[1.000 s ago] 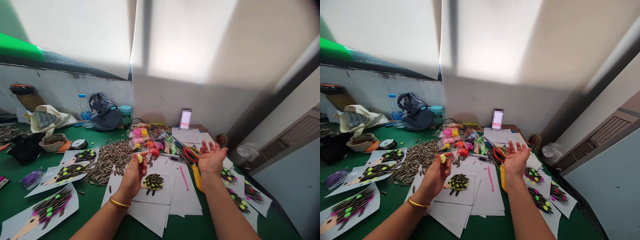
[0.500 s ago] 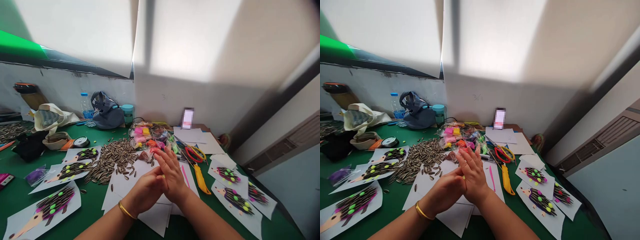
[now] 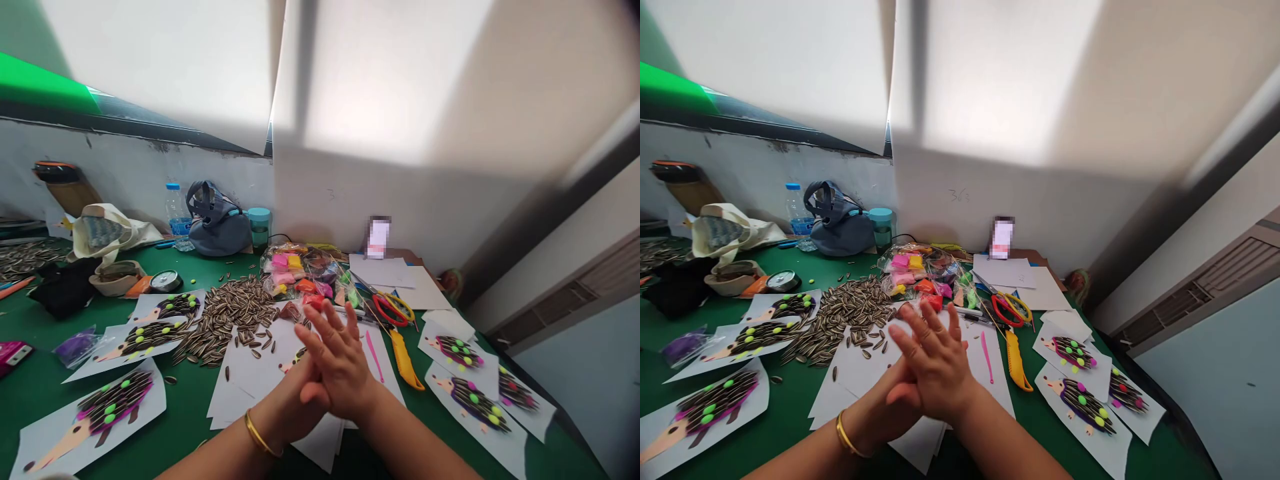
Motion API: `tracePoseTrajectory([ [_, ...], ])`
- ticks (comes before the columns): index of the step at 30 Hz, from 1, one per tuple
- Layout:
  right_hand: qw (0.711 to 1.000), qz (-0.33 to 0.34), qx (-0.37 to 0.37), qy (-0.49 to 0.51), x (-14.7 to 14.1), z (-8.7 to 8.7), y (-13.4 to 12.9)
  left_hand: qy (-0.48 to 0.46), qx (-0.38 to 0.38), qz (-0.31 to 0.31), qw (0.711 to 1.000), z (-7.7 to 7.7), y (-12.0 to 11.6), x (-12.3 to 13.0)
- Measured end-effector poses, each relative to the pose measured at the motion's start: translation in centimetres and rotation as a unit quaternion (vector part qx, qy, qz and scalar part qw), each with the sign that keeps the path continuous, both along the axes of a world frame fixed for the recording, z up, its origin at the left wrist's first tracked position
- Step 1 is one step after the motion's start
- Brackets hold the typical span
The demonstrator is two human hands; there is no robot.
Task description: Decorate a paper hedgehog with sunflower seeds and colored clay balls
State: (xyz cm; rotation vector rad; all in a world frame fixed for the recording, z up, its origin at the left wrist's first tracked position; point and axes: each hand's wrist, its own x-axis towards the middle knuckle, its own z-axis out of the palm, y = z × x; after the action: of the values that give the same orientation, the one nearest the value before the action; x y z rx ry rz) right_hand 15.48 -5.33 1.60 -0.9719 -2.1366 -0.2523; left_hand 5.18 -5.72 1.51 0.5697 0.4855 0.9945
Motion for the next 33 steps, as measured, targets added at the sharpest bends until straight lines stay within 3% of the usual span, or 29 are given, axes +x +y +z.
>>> tracePoseTrajectory([
  [2, 0.999, -0.037, -0.014, 0.005, 0.9, 0.0, 0.9, -0.028, -0.014, -0.128, 0.991, 0.7, 0.5, -1.0],
  [3, 0.999, -0.049, -0.023, 0.007, 1.4, 0.0, 1.3, -0.026, -0.003, -0.142, 0.99, 0.9, 0.8, -1.5],
  [8, 0.987, -0.072, -0.131, 0.06, 5.6, -0.5, 3.4, 0.093, 0.017, -0.076, 0.993, 0.6, 3.1, -3.0],
  [11, 0.95, -0.241, -0.195, -0.019, 9.5, -1.5, 5.0, 0.094, -0.015, 0.02, 0.995, 0.0, 4.3, -3.4],
  [13, 0.929, -0.292, -0.212, -0.082, 11.3, -2.5, 6.0, 0.077, -0.024, 0.057, 0.995, -0.2, 4.9, -3.7],
  [16, 0.922, -0.311, -0.211, -0.096, 12.1, -3.7, 6.9, 0.066, -0.027, 0.079, 0.994, -0.5, 5.5, -4.0],
  [19, 0.919, -0.318, -0.208, -0.103, 11.5, -3.9, 7.1, 0.074, -0.022, 0.09, 0.993, -0.8, 5.8, -4.3],
  [22, 0.936, -0.293, -0.185, -0.065, 11.0, -2.9, 6.6, 0.089, -0.03, 0.114, 0.989, -1.0, 6.2, -4.4],
  [24, 0.955, -0.252, -0.153, 0.039, 10.7, -2.0, 5.9, 0.101, -0.038, 0.13, 0.986, -1.0, 6.4, -4.4],
  [26, 0.952, -0.199, -0.15, 0.179, 10.1, -1.3, 5.2, 0.119, -0.033, 0.14, 0.982, -1.2, 6.5, -4.3],
  [29, 0.898, -0.066, -0.282, 0.332, 8.3, -0.8, 4.1, 0.172, 0.02, 0.14, 0.975, -1.5, 6.4, -4.0],
  [31, 0.849, 0.02, -0.385, 0.361, 6.8, -0.6, 3.5, 0.199, 0.067, 0.131, 0.969, -1.7, 6.1, -3.8],
  [33, 0.821, 0.072, -0.442, 0.354, 5.3, -0.5, 2.9, 0.191, 0.086, 0.12, 0.97, -1.8, 5.8, -3.7],
])
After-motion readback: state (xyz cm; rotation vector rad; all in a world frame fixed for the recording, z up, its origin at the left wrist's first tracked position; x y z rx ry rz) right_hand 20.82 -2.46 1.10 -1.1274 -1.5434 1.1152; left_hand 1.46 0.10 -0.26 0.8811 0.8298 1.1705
